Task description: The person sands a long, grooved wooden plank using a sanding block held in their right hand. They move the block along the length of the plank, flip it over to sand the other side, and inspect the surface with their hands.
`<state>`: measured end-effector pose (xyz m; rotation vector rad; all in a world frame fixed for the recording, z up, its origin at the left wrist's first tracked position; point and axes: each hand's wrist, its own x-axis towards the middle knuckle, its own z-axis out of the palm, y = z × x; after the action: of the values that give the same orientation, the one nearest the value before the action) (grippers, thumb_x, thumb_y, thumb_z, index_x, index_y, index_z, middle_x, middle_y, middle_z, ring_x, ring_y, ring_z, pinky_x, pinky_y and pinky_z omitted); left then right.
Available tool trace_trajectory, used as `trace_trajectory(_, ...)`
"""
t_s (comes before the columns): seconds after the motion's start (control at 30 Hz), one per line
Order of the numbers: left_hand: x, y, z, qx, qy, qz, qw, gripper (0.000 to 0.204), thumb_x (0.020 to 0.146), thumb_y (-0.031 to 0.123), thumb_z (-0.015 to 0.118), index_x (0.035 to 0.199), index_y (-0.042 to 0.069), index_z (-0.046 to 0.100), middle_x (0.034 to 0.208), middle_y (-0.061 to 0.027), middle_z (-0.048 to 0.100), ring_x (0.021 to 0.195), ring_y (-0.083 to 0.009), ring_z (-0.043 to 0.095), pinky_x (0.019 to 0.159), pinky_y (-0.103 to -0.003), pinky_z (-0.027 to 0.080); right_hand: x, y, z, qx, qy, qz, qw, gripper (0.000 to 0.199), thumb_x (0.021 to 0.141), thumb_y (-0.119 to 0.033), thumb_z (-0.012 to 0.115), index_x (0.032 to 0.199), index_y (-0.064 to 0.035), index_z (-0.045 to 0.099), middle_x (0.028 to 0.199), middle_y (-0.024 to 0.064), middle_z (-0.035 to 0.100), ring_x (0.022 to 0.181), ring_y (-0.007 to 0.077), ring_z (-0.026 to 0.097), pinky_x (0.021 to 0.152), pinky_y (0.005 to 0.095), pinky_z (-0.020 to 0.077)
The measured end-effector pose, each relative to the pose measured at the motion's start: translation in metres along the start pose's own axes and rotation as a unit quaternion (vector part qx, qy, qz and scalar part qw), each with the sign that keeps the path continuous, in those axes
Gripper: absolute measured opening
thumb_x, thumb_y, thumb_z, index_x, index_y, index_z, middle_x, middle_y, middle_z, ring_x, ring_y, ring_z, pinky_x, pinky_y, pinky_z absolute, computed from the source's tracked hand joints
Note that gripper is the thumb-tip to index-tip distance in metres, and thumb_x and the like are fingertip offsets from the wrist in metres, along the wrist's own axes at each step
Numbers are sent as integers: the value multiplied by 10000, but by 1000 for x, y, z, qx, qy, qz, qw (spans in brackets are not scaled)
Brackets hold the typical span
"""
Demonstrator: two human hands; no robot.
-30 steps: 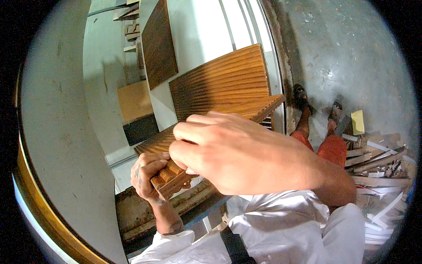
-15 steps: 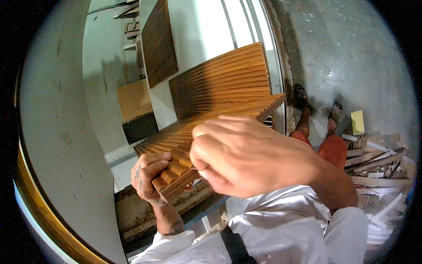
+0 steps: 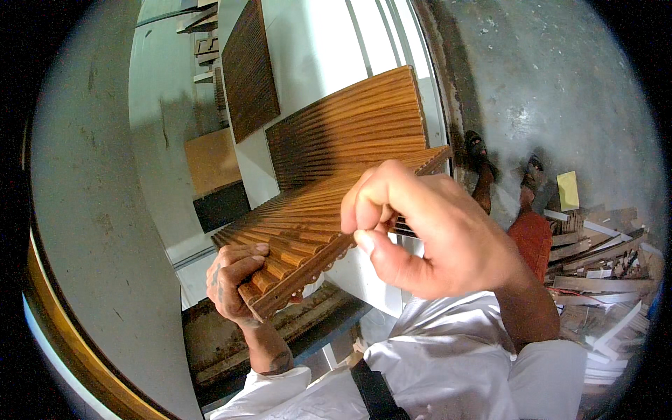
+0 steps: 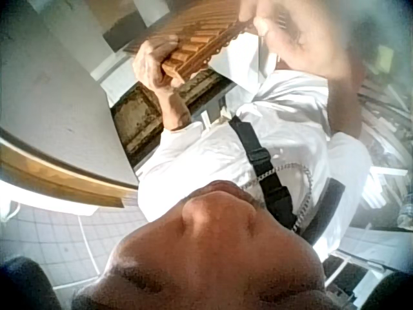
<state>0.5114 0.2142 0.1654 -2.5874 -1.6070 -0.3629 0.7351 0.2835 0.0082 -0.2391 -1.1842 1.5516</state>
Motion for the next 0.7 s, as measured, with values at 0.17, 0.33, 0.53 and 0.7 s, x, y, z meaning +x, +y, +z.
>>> trace_trajectory(0.17,-1,0,-1,2,1,-12,1000,346,692,286,813,834,25,637,738,-119,682,673,-239,693,600,-302,512,-1,-8,7,-36,-70,-9,997,94,901,-37,578,842,-23,506,824,138,652,646,195,608,595,327,496)
trace_trajectory(0.33,1,1,0,1,3,-17,1000,342,676,265,818,836,23,634,733,-115,676,673,-241,692,602,-302,513,-1,-5,35,-163,8,-113,980,194,797,-150,793,843,-47,636,945,78,674,782,215,630,661,356,499)
trace_trajectory(0.53,5,0,0,-5,3,-10,1000,321,668,231,804,829,17,628,723,-117,669,672,-250,695,610,-312,524,-4,10,46,-205,59,-156,965,293,701,-174,861,940,-85,717,1045,59,679,900,217,633,758,367,484)
trace_trajectory(0.7,3,-2,1,-4,4,-10,1000,313,669,220,794,832,12,626,719,-120,665,670,-253,696,609,-312,524,-3,20,50,-192,83,-170,963,269,717,-173,852,932,-85,717,1019,55,684,894,214,647,750,358,496)
